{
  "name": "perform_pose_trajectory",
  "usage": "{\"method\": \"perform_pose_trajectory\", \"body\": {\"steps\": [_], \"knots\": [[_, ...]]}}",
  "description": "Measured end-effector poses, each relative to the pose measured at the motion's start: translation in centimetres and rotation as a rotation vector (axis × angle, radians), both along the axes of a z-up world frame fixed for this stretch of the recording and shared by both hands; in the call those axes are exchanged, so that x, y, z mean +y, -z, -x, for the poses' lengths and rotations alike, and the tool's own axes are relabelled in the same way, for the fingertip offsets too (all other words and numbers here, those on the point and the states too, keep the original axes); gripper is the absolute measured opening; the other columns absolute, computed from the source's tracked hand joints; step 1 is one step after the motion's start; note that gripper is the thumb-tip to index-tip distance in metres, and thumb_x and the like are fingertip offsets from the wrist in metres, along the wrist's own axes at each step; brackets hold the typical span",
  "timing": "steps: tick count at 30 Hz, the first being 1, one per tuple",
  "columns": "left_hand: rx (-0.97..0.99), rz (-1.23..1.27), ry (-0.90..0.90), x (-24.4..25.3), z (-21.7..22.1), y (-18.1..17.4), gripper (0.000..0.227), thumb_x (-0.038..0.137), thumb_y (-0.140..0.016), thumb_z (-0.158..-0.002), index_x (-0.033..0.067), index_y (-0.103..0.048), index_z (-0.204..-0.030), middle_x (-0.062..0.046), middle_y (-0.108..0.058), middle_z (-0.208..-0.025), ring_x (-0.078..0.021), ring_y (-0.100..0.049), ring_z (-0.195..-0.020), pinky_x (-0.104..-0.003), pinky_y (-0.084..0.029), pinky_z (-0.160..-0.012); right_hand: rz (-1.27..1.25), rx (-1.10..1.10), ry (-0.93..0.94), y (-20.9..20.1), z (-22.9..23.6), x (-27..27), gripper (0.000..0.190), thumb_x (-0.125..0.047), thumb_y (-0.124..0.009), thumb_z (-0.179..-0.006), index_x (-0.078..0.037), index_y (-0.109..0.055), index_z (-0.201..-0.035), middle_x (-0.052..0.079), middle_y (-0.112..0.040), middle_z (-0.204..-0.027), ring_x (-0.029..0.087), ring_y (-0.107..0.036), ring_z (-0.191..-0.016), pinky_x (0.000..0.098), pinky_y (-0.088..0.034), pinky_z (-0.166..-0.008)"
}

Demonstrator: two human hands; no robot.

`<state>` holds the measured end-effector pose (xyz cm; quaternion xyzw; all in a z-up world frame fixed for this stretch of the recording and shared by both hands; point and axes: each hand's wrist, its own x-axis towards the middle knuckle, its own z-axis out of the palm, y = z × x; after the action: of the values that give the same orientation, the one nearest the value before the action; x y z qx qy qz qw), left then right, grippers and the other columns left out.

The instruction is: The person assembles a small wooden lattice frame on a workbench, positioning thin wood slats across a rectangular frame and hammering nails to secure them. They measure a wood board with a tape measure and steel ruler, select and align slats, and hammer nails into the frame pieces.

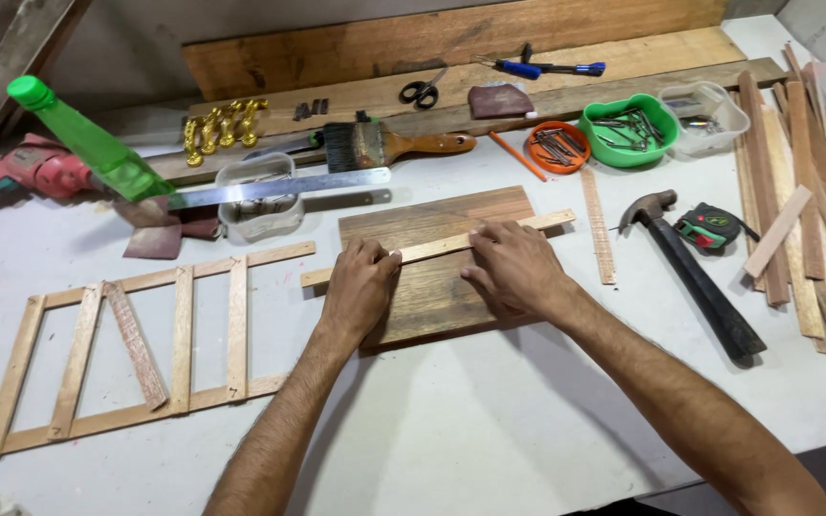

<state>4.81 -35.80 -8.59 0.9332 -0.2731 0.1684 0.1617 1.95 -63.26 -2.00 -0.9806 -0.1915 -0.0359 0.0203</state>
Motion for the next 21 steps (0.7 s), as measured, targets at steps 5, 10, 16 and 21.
{"method": "perform_pose_trajectory", "body": {"steps": [5, 10, 16, 21], "knots": [[0.068, 0.022, -0.019, 3.8, 2.8, -2.7, 0.020, 0.012, -0.066, -0.097, 0.0100, -0.078, -0.113, -0.008, -0.072, -0.108, -0.0225, -0.062, -0.103, -0.040, -0.055, -0.093, 0.111, -0.067, -0.016, -0.4, 1.8, 4.5, 0.091, -0.071, -0.044, -0.096, 0.009, -0.050, -0.138, 0.024, -0.057, -0.130, 0.036, -0.053, -0.124, 0.0514, -0.045, -0.105], [0.080, 0.013, -0.011, 4.5, 3.4, -3.5, 0.023, 0.016, -0.069, -0.095, 0.0078, -0.075, -0.115, -0.009, -0.069, -0.113, -0.0237, -0.059, -0.103, -0.041, -0.054, -0.092, 0.151, 0.084, -0.026, -1.4, 1.8, 9.5, 0.095, -0.074, -0.043, -0.098, 0.010, -0.046, -0.143, 0.024, -0.054, -0.134, 0.036, -0.052, -0.123, 0.0512, -0.045, -0.106], [0.178, -0.074, -0.035, 4.2, 3.7, -5.5, 0.023, 0.019, -0.063, -0.099, 0.0079, -0.074, -0.115, -0.009, -0.067, -0.112, -0.0240, -0.057, -0.104, -0.044, -0.052, -0.090, 0.111, 0.019, -0.152, 0.0, 1.3, 10.1, 0.081, -0.066, -0.046, -0.098, 0.002, -0.050, -0.141, 0.021, -0.053, -0.140, 0.036, -0.052, -0.124, 0.0537, -0.049, -0.096], [0.285, -0.200, -0.102, 3.2, 3.1, -7.0, 0.024, 0.026, -0.064, -0.099, 0.0068, -0.074, -0.110, -0.010, -0.067, -0.112, -0.0253, -0.059, -0.104, -0.046, -0.054, -0.087, 0.008, 0.130, -0.046, -2.4, 2.3, 6.6, 0.077, -0.066, -0.050, -0.096, -0.007, -0.050, -0.146, 0.016, -0.051, -0.145, 0.031, -0.053, -0.128, 0.0513, -0.046, -0.105]]}}
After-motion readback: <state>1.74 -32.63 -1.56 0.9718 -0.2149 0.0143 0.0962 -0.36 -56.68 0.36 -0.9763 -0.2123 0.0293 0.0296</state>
